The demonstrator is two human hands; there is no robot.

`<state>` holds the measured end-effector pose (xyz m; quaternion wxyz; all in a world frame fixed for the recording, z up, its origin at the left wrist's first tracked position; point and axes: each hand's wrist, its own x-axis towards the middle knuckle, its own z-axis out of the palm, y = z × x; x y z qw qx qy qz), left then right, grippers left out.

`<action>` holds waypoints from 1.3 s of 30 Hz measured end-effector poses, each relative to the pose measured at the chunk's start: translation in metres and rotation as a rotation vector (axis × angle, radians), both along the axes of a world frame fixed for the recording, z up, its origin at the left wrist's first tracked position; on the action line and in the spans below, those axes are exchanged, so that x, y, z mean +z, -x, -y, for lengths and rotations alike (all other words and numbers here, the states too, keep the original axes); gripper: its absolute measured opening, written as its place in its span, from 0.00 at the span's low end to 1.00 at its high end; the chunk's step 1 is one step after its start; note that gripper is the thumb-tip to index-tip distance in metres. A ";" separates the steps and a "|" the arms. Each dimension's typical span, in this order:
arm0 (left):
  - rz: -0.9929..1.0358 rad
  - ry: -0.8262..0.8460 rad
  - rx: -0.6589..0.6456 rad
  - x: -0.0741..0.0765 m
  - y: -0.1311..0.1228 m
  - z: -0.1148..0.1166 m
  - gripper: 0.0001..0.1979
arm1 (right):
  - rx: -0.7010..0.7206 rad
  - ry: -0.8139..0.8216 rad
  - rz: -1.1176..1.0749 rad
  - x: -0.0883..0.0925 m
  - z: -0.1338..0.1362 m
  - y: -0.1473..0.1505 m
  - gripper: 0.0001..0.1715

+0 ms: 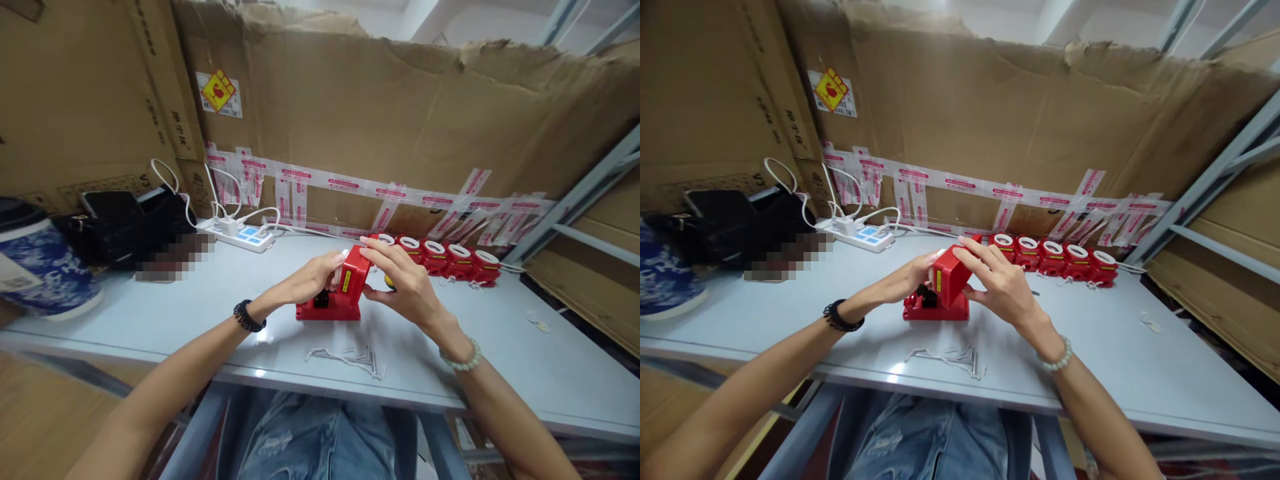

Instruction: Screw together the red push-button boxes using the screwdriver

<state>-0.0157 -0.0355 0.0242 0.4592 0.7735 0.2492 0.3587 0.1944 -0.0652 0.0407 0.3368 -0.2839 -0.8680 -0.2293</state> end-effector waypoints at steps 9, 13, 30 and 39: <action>-0.061 0.086 0.122 0.006 0.008 -0.008 0.27 | -0.016 -0.038 0.007 -0.003 0.000 0.001 0.33; 0.025 -0.174 0.097 0.016 0.013 0.001 0.16 | 0.008 0.066 -0.083 -0.003 -0.002 0.001 0.36; 0.092 0.092 -0.149 0.016 0.017 -0.002 0.16 | 0.144 0.119 -0.157 -0.004 -0.003 0.002 0.40; 0.105 -0.076 0.095 0.010 0.014 -0.007 0.12 | 0.098 -0.042 -0.071 -0.001 0.000 0.001 0.39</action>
